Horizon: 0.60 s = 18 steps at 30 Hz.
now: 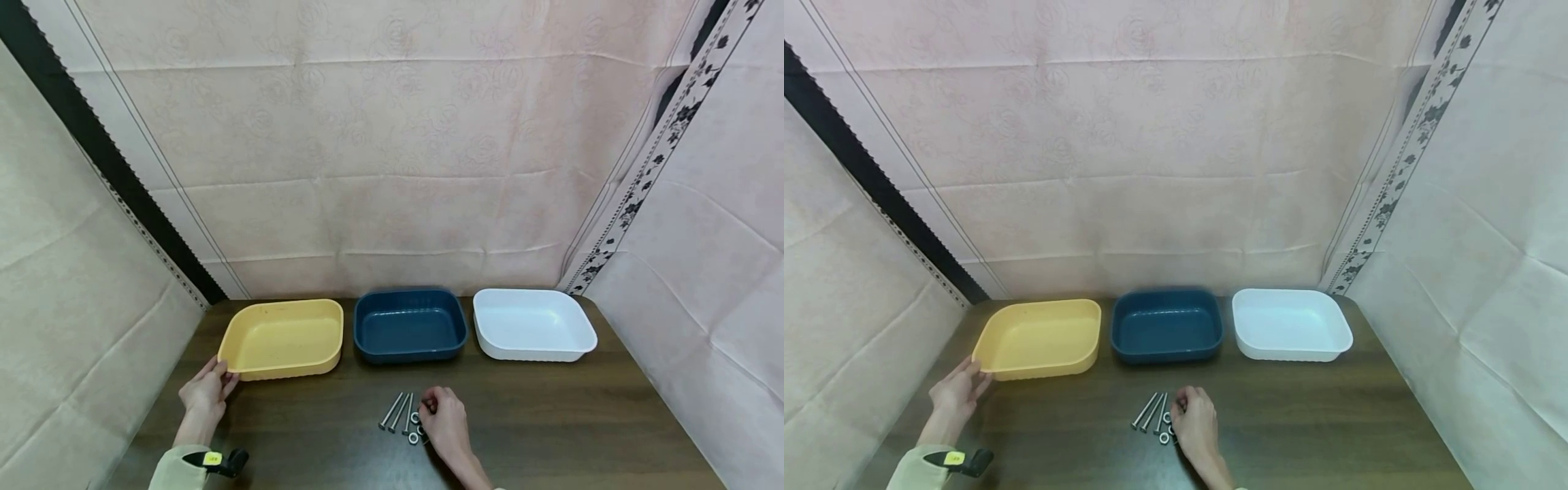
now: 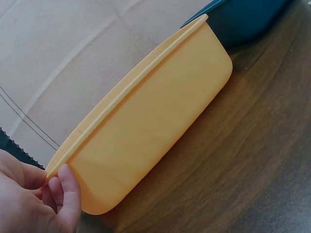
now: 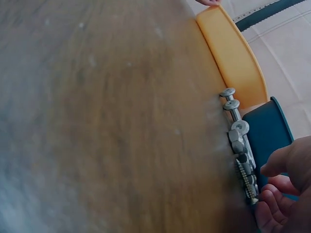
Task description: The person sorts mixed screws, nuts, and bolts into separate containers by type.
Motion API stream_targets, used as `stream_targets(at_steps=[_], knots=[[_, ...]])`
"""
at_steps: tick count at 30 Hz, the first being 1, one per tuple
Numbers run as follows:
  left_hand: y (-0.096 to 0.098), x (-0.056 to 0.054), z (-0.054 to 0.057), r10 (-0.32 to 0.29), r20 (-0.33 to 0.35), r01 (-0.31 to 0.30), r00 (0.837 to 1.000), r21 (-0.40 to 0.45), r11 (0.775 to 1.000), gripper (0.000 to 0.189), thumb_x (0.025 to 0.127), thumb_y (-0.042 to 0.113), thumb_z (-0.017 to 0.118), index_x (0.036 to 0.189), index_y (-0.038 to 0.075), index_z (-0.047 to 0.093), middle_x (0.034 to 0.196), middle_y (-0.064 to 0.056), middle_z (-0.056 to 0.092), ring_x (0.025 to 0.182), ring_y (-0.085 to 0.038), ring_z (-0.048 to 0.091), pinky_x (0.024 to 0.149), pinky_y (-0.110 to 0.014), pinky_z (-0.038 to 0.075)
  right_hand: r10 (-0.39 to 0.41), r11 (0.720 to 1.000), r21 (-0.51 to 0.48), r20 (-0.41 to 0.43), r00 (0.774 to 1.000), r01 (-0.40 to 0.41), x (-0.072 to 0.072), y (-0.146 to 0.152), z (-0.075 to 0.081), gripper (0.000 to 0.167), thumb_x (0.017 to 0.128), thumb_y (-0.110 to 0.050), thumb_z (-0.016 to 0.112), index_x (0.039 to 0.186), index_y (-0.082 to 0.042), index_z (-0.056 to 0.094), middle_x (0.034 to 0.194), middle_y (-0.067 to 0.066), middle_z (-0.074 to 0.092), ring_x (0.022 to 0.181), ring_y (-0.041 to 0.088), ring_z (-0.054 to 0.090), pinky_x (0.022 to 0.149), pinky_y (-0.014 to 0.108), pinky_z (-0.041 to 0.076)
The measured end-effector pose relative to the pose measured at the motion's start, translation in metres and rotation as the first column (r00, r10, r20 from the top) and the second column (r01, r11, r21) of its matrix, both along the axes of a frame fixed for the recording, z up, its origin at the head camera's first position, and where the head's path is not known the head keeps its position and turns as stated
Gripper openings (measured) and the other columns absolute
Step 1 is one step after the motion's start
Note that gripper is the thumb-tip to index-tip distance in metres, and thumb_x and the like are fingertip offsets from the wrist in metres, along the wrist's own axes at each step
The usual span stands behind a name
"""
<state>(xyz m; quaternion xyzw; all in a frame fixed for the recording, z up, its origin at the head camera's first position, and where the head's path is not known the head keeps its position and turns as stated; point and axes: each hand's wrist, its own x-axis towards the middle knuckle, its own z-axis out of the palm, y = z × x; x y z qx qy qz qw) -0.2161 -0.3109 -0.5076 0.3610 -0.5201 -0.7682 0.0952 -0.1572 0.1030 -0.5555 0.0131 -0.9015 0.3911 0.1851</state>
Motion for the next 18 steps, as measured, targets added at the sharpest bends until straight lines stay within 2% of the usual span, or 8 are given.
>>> stream_targets(at_steps=[18], knots=[[-0.0009,-0.001,-0.0025,-0.002,0.001,0.002,1.0,-0.024,1.0,0.049,0.101,0.013,0.058,0.149,0.01,0.048,0.088,0.005,0.065,0.079,-0.008,0.063,0.075,-0.022,0.058,-0.003,0.996,0.085,-0.025,1.0,0.005,-0.0004,-0.0049,-0.0037,0.02,0.072,0.005,0.08,0.076,-0.009,0.066,0.074,-0.003,0.057,0.065,0.011,0.057,0.056,0.031,0.051]])
